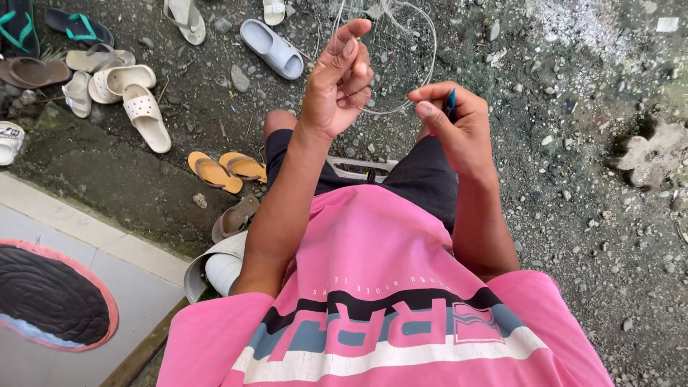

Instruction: Repairing a fishing net by tying knots in the mesh using a netting needle.

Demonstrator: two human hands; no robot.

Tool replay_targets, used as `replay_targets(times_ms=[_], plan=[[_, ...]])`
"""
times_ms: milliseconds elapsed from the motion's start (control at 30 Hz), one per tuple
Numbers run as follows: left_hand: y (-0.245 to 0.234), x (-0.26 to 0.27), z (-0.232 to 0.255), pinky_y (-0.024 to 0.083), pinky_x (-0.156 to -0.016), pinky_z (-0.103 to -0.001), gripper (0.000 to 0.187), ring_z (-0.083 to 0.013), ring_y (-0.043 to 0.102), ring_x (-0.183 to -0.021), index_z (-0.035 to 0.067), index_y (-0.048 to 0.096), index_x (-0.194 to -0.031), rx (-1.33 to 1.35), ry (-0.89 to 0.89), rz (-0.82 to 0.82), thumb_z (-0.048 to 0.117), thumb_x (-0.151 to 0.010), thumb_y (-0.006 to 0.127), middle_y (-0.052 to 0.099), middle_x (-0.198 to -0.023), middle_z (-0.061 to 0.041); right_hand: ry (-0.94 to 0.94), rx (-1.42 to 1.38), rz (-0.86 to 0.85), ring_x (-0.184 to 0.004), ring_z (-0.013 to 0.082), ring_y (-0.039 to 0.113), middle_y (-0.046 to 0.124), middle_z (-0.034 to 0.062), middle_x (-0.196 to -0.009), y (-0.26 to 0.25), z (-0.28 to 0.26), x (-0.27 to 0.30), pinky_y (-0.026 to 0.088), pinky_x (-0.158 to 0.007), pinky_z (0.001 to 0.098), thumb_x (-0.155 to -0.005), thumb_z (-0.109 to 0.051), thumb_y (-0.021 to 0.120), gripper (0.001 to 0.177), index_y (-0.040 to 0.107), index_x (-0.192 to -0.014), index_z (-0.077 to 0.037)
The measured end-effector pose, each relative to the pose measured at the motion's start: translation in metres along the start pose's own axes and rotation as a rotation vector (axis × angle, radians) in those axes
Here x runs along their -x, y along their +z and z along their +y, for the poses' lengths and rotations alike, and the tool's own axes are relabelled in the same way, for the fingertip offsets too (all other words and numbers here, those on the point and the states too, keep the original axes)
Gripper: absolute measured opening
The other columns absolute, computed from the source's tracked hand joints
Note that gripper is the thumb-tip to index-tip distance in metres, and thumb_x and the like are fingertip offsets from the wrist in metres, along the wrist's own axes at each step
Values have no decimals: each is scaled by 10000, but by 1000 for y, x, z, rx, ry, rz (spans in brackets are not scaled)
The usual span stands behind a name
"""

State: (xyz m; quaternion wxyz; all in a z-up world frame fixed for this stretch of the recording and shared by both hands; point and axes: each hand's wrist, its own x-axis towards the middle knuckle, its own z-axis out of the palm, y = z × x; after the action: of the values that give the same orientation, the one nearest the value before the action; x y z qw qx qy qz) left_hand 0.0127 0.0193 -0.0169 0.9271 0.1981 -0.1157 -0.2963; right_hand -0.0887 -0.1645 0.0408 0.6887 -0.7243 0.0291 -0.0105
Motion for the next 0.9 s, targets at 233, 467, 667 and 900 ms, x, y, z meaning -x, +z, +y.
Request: replay_targets(times_ms=[233,467,667,900], plan=[[20,-14,3,233,-396,-181,260,-55,202,-544,88,544,-1157,-279,165,8,17,-929,647,357,-759,53,-192,377,-177,-581,74,347,471,-31,-669,16,-50,-1,314,-577,220,-961,-186,625,198,637,-1123,-73],[26,-20,3,187,-365,-207,129,-44,197,-469,109,612,-1030,-322,383,165,200,-947,650,372,-646,52,-622,725,-312,-759,313,585,608,157,-914,22,-84,-39,429,-632,403,-1050,-300,326,429,627,-1126,-3],[31,-19,9,163,-340,-213,115,-56,172,-434,86,607,-963,-121,332,261,200,-946,607,278,-568,46,-864,785,36,-689,241,536,621,94,-862,14,-65,-101,380,-636,366,-1045,-109,592,111,658,-1020,-23],[26,-15,6,153,-341,-217,136,-54,170,-425,89,623,-978,-57,261,241,215,-964,572,253,-549,46,-909,727,-126,-737,258,595,606,107,-852,26,-45,-123,404,-639,373,-1009,-49,611,63,599,-971,0]])
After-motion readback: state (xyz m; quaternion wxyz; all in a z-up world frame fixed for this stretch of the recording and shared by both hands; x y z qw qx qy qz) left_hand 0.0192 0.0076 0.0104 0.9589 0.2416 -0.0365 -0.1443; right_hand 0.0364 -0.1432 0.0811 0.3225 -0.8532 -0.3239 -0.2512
